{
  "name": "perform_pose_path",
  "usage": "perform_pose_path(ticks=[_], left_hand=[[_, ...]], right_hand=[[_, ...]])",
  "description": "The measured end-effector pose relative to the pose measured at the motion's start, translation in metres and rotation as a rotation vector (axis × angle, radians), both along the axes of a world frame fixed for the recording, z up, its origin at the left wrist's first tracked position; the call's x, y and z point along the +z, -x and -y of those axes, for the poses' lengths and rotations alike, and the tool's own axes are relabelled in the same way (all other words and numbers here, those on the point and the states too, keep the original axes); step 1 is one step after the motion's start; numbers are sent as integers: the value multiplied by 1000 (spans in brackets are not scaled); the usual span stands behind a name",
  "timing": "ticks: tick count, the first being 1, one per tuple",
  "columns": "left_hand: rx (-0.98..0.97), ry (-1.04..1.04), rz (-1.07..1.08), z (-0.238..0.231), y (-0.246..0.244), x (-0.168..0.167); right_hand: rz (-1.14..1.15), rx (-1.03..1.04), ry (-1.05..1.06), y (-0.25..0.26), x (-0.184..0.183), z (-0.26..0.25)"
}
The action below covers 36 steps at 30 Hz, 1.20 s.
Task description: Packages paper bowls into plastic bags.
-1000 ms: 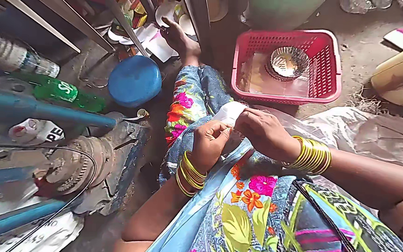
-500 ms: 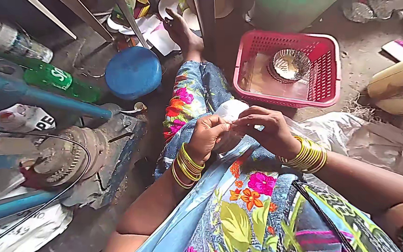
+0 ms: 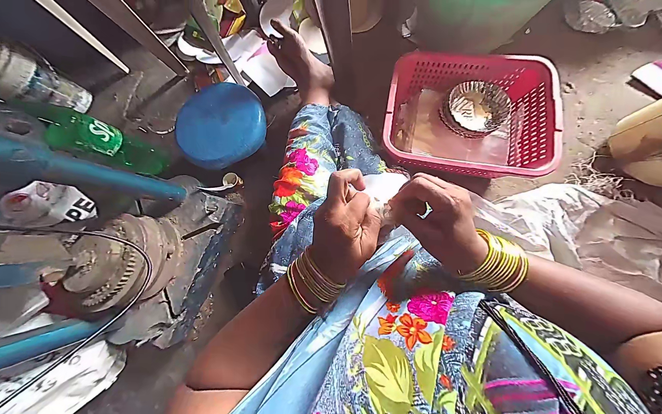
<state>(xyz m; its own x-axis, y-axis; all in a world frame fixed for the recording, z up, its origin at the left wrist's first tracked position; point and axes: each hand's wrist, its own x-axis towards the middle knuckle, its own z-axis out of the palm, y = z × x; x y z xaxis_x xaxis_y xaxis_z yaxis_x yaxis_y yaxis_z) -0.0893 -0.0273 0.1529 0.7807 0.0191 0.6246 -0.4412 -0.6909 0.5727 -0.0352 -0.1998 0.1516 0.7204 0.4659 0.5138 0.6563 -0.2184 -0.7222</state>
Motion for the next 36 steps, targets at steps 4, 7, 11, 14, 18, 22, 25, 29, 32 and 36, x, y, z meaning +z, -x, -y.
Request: perform_pose_path(ticks=[4,7,11,14,18,22,25,29,32,36], left_hand=[[-42,-63,-6,1,10,1],[-39,-250,48,9,21,6],[50,-208,-121,0,12,14],[50,78,-474,-11,2,26],[-22,208,-830,-17,-1,39],[-101,379,-906,-19,-3,37],[-155,455,-886,-18,-3,30],[-143,174,-833,-7,5,41],[-74,-14,-762,5,14,50],[-79,75,-810,7,17,43]], right_hand=[[34,-26,51,4,-6,2],[90,-42,75,15,-11,0],[164,-74,95,15,-16,-2],[174,-51,114,12,-13,-5],[211,-38,171,18,-9,-5],[282,-80,113,17,-12,-8],[277,-90,88,19,-12,-8],[127,-23,73,20,-3,-1],[50,49,54,20,0,7],[-75,105,13,23,-1,14]])
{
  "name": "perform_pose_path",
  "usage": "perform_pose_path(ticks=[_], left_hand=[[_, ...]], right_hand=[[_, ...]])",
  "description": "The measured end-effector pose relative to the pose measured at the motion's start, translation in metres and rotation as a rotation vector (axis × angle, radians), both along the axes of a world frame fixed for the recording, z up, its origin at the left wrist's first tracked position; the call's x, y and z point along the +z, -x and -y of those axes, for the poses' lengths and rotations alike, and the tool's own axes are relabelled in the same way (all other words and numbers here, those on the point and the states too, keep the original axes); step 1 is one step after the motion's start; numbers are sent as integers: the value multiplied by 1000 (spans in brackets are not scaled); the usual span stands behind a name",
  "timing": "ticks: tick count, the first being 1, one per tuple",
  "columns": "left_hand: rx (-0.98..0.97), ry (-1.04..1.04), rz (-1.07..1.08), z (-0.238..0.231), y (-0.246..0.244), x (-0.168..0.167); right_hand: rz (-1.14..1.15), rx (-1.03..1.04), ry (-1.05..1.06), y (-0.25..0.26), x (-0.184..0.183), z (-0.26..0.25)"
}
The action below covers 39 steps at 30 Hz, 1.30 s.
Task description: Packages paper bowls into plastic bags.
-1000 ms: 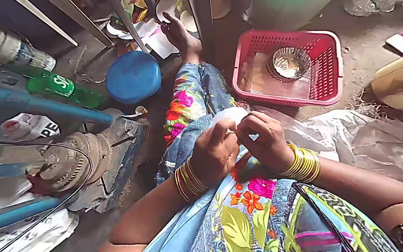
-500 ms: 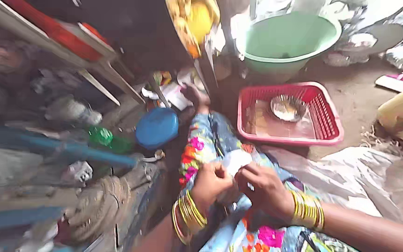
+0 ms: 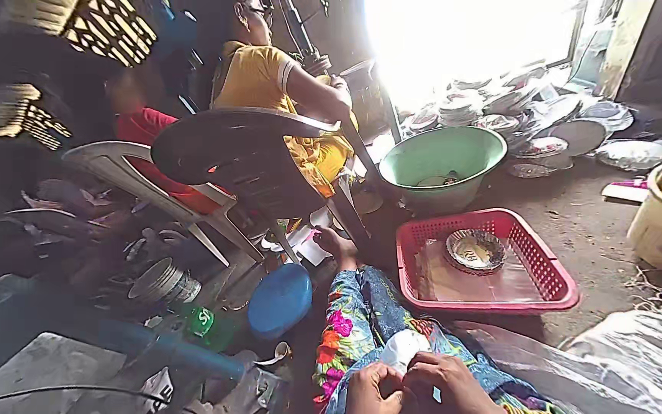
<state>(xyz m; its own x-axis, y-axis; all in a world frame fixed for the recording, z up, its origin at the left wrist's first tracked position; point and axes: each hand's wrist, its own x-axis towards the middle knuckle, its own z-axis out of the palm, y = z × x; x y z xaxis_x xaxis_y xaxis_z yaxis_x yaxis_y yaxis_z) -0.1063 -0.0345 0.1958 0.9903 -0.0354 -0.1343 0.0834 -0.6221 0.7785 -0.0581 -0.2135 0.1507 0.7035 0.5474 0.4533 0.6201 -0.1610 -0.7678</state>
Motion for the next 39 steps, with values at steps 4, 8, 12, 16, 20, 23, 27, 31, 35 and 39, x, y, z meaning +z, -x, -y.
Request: perform_pose_path(ticks=[4,8,12,16,20,23,27,31,35,39], left_hand=[[7,70,-10,0,2,-2],[-102,-205,99,7,4,12],[-204,-493,165,10,4,18],[-342,-574,35,6,-5,29],[-310,-261,-281,-17,-30,30],[-275,-156,-287,-25,-32,24],[-357,-216,-203,-29,-27,26],[-241,-160,-154,-26,-18,17],[-108,-122,-42,-18,-12,9],[-75,-123,-21,-13,-16,-1]], right_hand=[[46,52,-26,-2,-5,5],[332,43,65,-4,-5,5],[640,26,166,-12,-10,2],[713,65,280,-18,-5,3],[680,65,311,-21,2,5],[416,116,329,-18,12,3],[75,207,328,-19,18,1],[65,146,255,-13,13,-3],[82,35,294,-8,18,-3],[120,-46,320,-12,13,1]])
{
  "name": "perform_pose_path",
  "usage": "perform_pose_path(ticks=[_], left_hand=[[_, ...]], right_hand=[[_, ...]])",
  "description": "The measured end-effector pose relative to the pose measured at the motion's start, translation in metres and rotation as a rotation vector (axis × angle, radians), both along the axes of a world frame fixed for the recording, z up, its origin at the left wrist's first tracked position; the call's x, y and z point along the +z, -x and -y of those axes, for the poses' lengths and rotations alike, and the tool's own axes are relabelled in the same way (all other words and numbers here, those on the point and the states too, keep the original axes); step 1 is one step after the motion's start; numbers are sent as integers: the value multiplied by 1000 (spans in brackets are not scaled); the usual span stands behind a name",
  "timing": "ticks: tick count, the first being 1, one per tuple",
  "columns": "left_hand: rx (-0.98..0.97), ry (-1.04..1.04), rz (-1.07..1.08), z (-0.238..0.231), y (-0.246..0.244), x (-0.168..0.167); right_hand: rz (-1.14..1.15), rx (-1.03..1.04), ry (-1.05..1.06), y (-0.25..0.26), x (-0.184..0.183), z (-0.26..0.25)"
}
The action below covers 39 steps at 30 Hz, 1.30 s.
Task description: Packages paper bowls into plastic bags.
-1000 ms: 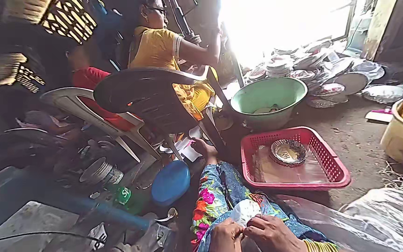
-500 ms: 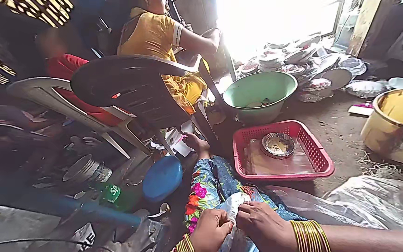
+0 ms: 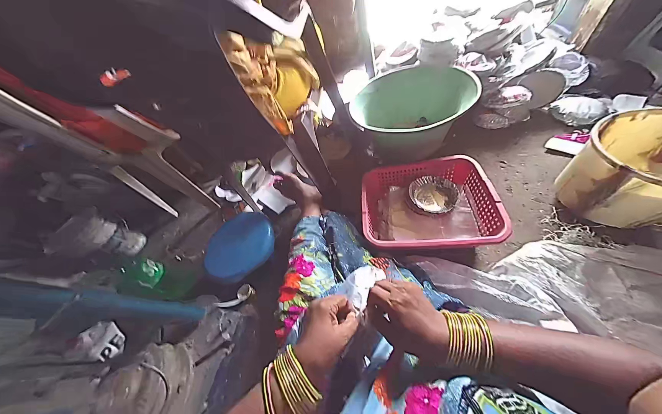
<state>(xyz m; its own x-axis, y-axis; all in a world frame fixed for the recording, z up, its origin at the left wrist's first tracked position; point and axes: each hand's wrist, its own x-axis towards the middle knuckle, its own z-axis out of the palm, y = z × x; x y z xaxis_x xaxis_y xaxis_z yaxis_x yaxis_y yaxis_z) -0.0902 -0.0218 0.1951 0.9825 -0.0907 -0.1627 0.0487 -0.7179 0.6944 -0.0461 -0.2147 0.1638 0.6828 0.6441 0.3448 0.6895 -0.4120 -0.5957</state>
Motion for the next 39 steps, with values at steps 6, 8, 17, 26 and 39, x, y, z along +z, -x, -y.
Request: perform_pose_path(ticks=[6,8,17,26,39], left_hand=[[-91,-54,237,5,1,13],[-103,-42,228,6,1,13],[110,142,-353,-5,-21,18],[20,-53,174,-6,-38,53],[88,112,536,-60,-12,-44]], right_hand=[[77,-16,-146,-3,-2,9],[66,-13,-173,-6,-3,10],[373,-36,-82,4,-28,-2],[228,-64,-283,-13,8,-39],[-1284,6,-256,-49,8,-71]])
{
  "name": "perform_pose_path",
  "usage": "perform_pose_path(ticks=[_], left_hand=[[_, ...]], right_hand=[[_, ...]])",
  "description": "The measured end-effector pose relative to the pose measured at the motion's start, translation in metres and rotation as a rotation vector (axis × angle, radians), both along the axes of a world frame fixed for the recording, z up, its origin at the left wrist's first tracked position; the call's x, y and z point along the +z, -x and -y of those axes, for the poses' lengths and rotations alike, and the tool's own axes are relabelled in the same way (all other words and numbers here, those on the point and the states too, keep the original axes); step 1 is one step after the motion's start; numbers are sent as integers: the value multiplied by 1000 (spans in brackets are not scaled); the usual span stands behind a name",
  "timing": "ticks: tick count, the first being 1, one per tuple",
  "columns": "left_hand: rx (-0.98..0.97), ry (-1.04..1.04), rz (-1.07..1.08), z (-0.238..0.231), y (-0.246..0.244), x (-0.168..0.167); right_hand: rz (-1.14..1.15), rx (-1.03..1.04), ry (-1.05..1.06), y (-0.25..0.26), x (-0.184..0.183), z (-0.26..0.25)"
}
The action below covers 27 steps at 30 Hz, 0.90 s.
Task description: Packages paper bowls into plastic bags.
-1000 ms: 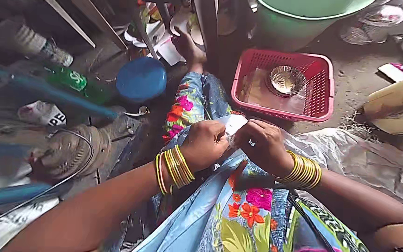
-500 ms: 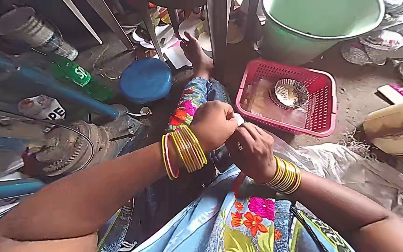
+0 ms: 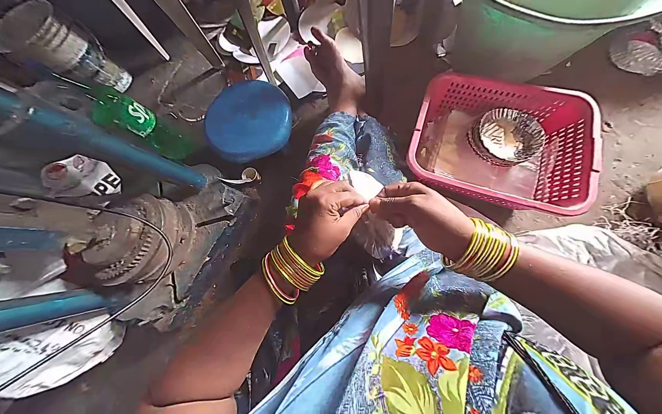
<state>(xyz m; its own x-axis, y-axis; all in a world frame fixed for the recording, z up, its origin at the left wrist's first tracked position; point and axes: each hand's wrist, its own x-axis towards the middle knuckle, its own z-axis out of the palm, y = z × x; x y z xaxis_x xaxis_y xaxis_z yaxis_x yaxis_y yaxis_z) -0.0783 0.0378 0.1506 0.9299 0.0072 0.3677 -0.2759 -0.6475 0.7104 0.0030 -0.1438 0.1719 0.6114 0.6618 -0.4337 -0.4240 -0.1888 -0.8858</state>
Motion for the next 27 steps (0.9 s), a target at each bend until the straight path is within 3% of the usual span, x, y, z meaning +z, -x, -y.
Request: perform_pose_path(ticks=[5,9,11,16,23,27], left_hand=[[26,-97,51,-13,10,-14],[117,-270,140,-13,15,-18],[173,-212,165,-14,15,-25],[150,184,90,-24,12,-43],[144,335,75,-27,12,-48],[230,229,73,-23,14,-46]], right_hand=[[-106,45,89,-1,-7,-23],[30,93,134,-3,-12,-36],[204,126,98,-5,-16,-37],[758,125,-90,-14,-26,-30],[1033,136,-159,-16,-50,-44],[1137,111,-215,-17,-59,-49]])
